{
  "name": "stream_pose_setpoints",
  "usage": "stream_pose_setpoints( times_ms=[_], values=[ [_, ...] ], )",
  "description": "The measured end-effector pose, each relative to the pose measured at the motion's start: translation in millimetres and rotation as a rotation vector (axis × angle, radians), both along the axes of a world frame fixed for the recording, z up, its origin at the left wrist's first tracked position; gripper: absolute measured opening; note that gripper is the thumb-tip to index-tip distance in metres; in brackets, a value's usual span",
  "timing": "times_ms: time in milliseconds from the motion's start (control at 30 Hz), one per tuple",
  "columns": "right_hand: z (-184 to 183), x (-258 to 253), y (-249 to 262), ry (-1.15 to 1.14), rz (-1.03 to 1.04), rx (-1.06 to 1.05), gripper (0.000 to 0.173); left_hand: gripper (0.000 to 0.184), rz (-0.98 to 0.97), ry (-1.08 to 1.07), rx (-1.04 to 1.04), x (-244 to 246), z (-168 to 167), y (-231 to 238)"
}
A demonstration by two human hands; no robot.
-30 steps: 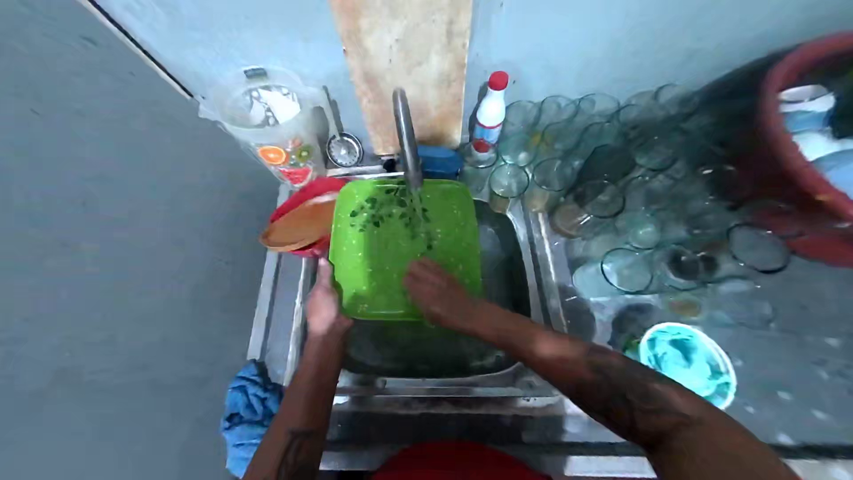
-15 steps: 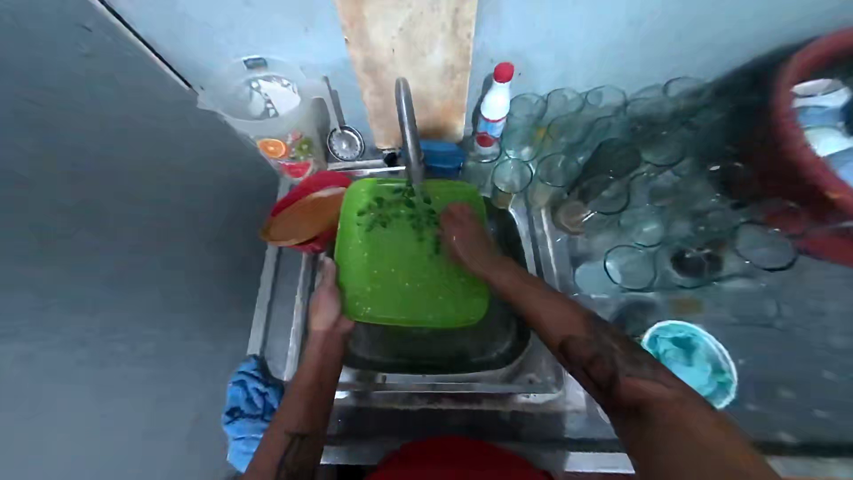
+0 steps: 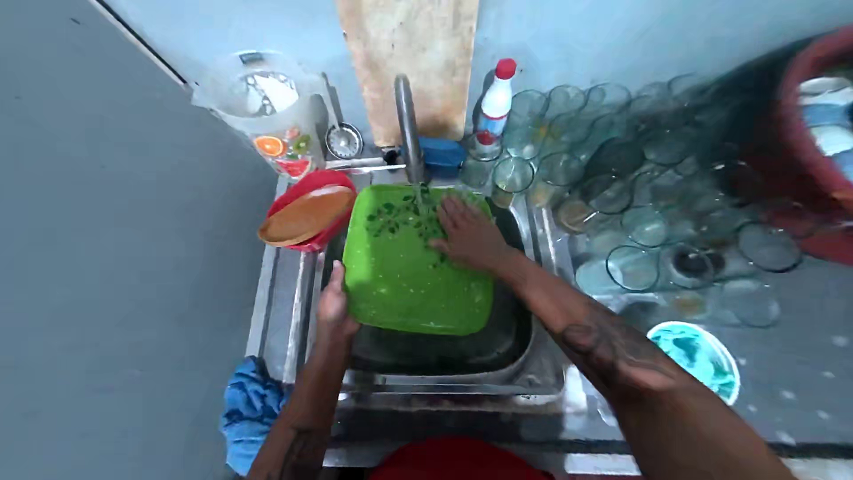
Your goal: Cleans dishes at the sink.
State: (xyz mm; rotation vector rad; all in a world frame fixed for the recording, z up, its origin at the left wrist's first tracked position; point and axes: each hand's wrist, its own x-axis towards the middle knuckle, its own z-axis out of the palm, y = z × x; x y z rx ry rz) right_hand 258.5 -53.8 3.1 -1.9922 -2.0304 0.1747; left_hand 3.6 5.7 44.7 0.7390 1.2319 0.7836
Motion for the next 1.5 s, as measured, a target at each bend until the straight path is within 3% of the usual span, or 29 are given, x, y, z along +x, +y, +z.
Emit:
stream_pose_setpoints(
  times_ms=[67, 167, 233, 333, 467, 567, 633, 700, 800, 833, 900, 1033, 1067, 1133, 1200, 1267, 1300, 1400, 1433, 1500],
  values=[
    [-2.4, -12.8, 24.1, 0.017, -0.050, 0.076, 0.072, 0.048, -0.016, 0.009, -0.021, 9.7, -0.5, -4.3],
    [-0.8, -69.1, 28.7, 0.051, 0.087, 0.116, 0.070, 0.047, -0.058, -0.053, 0.015, 20.8, -3.5, -5.5],
    [6.2, -97.2, 2.5, 0.128, 0.261, -0.021, 0.073, 0.048, -0.077, -0.060, 0.050, 16.0, -5.6, 1.5],
    [15.9, -93.9, -61.4, 0.182, 0.404, -0.154, 0.081, 0.048, -0.085, 0.017, 0.037, -4.4, 2.8, 12.7],
    [23.6, -63.3, -120.5, 0.153, 0.355, 0.121, 0.046, 0.043, -0.132, 0.116, -0.103, -22.7, 25.5, 23.0],
    [68.2, -49.5, -132.7, 0.508, 0.166, 0.101, 0.032, 0.044, -0.220, 0.063, -0.119, -8.3, 47.2, 26.7],
    [90.5, -43.6, -128.2, 0.870, -0.233, -0.010, 0.026, 0.048, -0.373, 0.172, 0.176, 11.6, 48.9, 20.4],
    [87.7, -33.7, -112.4, 1.218, -0.597, -0.044, 0.023, 0.045, -0.606, 0.437, 0.670, 38.3, 42.6, 5.7],
    [65.2, -28.6, -87.9, 1.663, -0.762, 0.094, 0.026, 0.054, -0.767, 0.624, 1.467, 93.3, 2.9, -6.3],
    [60.5, -28.3, -84.4, 1.738, -0.745, 0.115, 0.030, 0.054, -0.783, 0.617, 1.606, 108.2, -7.5, -3.1],
    [59.1, -26.9, -83.4, 1.819, -0.727, 0.162, 0.033, 0.052, -0.832, 0.690, 1.569, 122.9, -8.8, 14.0],
    [59.6, -21.5, -87.2, 1.864, -0.717, 0.226, 0.028, 0.053, -0.698, 0.954, 0.828, 135.4, 27.4, 54.9],
    [56.2, -20.9, -83.2, 1.860, -0.704, 0.213, 0.030, 0.054, -0.650, 0.948, 0.847, 136.2, 24.3, 50.4],
    [51.5, -21.0, -68.4, 1.847, -0.658, 0.176, 0.037, 0.051, -0.655, 0.870, 1.231, 142.6, 6.5, 30.3],
    [47.3, -21.8, -56.3, 1.861, -0.621, 0.161, 0.045, 0.052, -0.828, 0.699, 1.650, 150.0, -4.9, 14.2],
    [47.3, -19.5, -54.8, 1.859, -0.656, 0.146, 0.052, 0.051, -0.900, 0.598, 1.825, 147.9, -9.3, 19.5],
    [48.7, -17.6, -57.3, 1.854, -0.687, 0.136, 0.055, 0.049, -0.872, 0.640, 1.747, 140.3, -8.0, 28.1],
    [51.8, -15.5, -64.5, 1.799, -0.749, 0.131, 0.057, 0.055, -0.701, 0.917, 1.173, 130.2, 6.8, 47.9],
    [51.2, -16.2, -63.4, 1.801, -0.746, 0.124, 0.057, 0.058, -0.662, 0.940, 1.143, 132.9, 5.5, 45.7],
    [47.7, -19.4, -57.1, 1.820, -0.702, 0.103, 0.056, 0.054, -0.722, 0.879, 1.418, 139.4, -3.3, 24.2]
  ],
)
